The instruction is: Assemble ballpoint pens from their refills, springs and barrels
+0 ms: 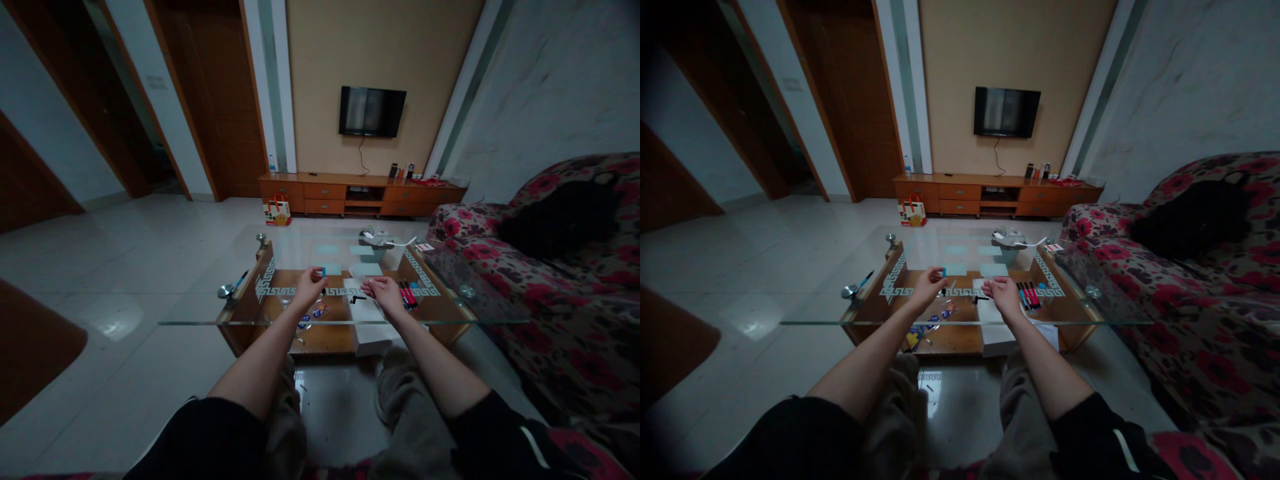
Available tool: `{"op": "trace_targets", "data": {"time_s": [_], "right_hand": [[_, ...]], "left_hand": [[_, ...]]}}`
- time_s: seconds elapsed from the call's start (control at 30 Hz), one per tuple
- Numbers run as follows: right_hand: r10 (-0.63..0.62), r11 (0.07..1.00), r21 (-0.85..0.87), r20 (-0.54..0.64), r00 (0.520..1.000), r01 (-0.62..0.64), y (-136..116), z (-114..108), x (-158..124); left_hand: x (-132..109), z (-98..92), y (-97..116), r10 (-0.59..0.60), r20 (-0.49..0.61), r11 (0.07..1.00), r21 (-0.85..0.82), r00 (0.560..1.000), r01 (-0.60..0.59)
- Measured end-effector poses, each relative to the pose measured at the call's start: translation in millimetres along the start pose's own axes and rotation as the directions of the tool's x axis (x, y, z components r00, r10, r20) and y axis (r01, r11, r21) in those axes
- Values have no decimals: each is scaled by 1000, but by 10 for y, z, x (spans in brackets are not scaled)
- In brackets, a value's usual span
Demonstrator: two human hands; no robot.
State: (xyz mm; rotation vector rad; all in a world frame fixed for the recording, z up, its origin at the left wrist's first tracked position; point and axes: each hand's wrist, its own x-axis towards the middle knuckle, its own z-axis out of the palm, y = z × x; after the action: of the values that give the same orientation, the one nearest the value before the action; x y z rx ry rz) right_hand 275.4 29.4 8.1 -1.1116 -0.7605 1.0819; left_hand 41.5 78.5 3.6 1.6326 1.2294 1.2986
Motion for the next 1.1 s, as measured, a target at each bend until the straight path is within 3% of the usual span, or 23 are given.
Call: {"op": "trace_targets", "data": {"time_s": [0.33, 0.6, 0.87, 1.1], "right_hand": [[28, 938, -347, 53, 998, -8, 118, -248, 164], [-46, 771, -630, 90, 995, 92, 158, -415, 263], [-50, 679, -725, 112, 992, 116, 284, -484, 308], [-93, 543, -811, 200, 975, 218, 264, -509, 319]], "left_hand": [[8, -27, -71, -85, 3, 992, -95, 996, 85], [-17, -56, -67, -114, 39, 992, -44, 993, 116], [-46, -57, -83, -133, 79, 991, 34, 988, 131], [-39, -78, -97, -70, 135, 970, 240, 988, 36]]}}
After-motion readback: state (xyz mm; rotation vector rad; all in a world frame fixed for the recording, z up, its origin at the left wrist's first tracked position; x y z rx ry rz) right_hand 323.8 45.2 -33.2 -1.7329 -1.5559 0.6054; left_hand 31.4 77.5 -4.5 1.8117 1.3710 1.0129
